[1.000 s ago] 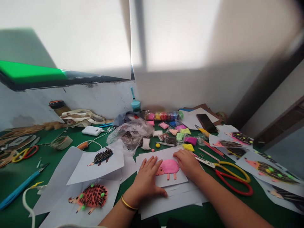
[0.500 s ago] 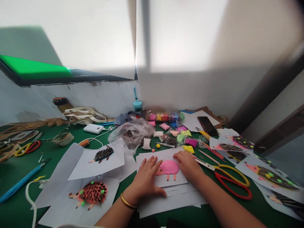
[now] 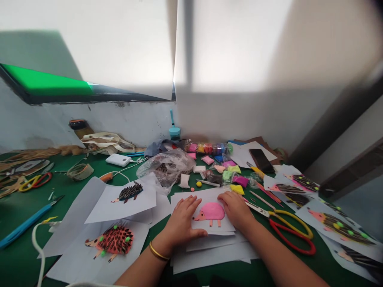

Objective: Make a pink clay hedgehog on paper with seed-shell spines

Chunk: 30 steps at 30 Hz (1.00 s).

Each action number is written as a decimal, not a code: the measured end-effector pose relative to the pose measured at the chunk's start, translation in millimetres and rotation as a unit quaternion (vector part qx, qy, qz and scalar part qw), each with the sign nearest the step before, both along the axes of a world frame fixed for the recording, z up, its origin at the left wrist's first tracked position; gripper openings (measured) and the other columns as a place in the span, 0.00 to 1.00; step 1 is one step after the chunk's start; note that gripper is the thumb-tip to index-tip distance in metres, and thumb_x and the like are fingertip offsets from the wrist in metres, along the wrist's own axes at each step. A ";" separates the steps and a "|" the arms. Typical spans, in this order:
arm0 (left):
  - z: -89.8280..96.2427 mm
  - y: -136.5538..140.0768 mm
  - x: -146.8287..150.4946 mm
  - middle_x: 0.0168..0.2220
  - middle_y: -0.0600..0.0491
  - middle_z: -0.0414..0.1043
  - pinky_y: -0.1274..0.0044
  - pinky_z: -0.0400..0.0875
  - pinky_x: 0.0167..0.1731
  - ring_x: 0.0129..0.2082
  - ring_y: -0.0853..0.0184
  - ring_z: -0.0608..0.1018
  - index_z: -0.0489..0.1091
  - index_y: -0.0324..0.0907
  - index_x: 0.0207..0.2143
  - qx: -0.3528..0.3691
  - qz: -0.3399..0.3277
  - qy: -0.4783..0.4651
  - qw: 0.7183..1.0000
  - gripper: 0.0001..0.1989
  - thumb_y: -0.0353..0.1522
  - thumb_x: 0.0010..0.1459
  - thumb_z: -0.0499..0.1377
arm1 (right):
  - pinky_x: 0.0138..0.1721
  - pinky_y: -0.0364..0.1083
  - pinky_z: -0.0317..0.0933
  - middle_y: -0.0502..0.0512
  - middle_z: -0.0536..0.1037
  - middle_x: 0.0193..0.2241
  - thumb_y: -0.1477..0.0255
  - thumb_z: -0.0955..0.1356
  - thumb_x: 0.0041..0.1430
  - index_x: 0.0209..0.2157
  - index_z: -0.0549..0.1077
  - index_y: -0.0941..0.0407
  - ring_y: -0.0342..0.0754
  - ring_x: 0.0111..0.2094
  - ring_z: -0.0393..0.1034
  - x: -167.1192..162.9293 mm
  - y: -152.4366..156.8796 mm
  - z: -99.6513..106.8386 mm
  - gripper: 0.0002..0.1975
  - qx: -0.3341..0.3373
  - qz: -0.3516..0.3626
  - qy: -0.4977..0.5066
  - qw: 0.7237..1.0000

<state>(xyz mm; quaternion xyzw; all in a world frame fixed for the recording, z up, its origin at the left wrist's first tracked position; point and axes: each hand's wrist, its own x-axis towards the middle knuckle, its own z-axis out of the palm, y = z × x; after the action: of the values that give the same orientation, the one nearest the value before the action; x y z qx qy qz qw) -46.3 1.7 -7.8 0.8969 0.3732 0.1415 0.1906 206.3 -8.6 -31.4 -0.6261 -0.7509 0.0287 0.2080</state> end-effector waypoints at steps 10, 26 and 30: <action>4.8 0.0 -2.7 0.54 0.48 0.66 0.65 0.60 0.56 0.55 0.59 0.66 0.67 0.45 0.53 0.001 0.082 -0.174 0.981 0.26 0.48 0.63 0.42 | 0.44 0.46 0.53 0.54 0.75 0.36 0.81 0.60 0.57 0.38 0.73 0.54 0.49 0.40 0.65 1.7 2.0 -4.9 0.13 -0.001 0.004 0.026 1.000; 3.2 2.6 2.1 0.34 0.50 0.66 0.72 0.64 0.40 0.37 0.64 0.69 0.66 0.42 0.33 0.026 0.125 -0.255 0.959 0.13 0.37 0.64 0.46 | 0.45 0.47 0.52 0.53 0.74 0.36 0.82 0.60 0.56 0.39 0.72 0.53 0.49 0.41 0.64 2.4 3.3 -9.0 0.15 -0.003 0.010 0.043 0.999; -1.2 5.1 4.5 0.28 0.53 0.61 0.74 0.61 0.34 0.31 0.67 0.66 0.59 0.42 0.26 0.044 0.146 -0.239 0.959 0.12 0.34 0.63 0.48 | 0.45 0.47 0.52 0.53 0.74 0.36 0.82 0.60 0.55 0.38 0.72 0.54 0.49 0.41 0.64 2.3 3.2 -9.5 0.14 -0.004 0.011 0.050 0.999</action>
<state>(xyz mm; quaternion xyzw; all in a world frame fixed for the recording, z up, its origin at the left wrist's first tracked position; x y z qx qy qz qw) -41.9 6.8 -9.0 0.7798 0.4373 0.3944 0.2122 208.6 -5.4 -40.8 -0.6161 -0.7465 0.0652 0.2428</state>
